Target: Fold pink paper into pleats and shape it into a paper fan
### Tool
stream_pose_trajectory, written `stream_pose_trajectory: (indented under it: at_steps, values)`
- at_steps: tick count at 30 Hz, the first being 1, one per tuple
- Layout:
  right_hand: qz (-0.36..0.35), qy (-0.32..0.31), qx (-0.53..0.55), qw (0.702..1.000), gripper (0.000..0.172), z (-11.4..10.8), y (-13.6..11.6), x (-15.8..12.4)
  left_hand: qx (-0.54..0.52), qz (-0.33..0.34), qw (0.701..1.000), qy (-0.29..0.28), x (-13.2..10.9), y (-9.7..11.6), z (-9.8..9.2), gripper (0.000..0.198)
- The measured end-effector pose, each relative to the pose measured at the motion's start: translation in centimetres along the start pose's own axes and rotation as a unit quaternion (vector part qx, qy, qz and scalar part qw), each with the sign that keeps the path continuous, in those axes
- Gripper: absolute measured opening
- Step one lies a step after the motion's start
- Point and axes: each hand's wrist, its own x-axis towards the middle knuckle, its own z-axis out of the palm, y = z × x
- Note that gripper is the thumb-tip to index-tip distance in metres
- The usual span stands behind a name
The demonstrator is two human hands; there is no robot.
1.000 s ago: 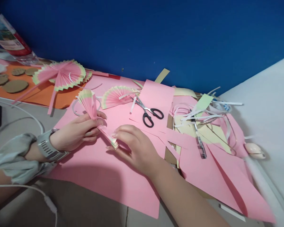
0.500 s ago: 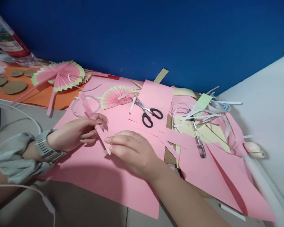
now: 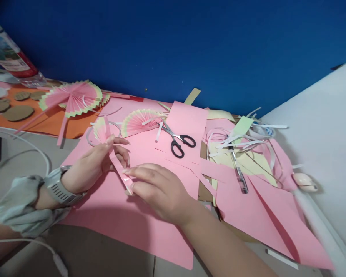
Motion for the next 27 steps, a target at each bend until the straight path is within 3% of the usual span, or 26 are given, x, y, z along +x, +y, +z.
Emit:
stream_pose_trajectory:
  at_steps: [3,7,11,17,23,27]
  values:
    - [-0.005,0.003,0.018,1.000,0.015,0.1,0.1,0.1,0.080,0.019,0.997,-0.009,-0.3,0.2,0.2,0.037]
    - [0.004,0.020,0.006,1.000,0.018,0.0,0.2,0.1,0.165,-0.002,0.982,-0.095,-0.3,0.5,0.2,0.029]
    - [0.034,0.029,0.006,0.999,0.019,-0.1,0.1,-0.1,0.137,-0.052,0.981,-0.126,-0.3,0.7,0.2,0.034]
    - [0.081,0.082,0.064,0.991,0.026,0.0,0.3,-0.3,0.105,-0.075,0.979,-0.155,-0.3,0.7,0.1,0.025]
    - [0.084,0.109,0.087,0.987,0.035,0.1,0.4,-0.3,0.138,-0.110,0.963,-0.205,-0.3,1.0,-0.1,0.023]
    - [0.106,0.118,0.107,0.981,0.034,0.2,0.3,-0.3,0.102,-0.112,0.964,-0.217,-0.2,1.2,0.1,0.022]
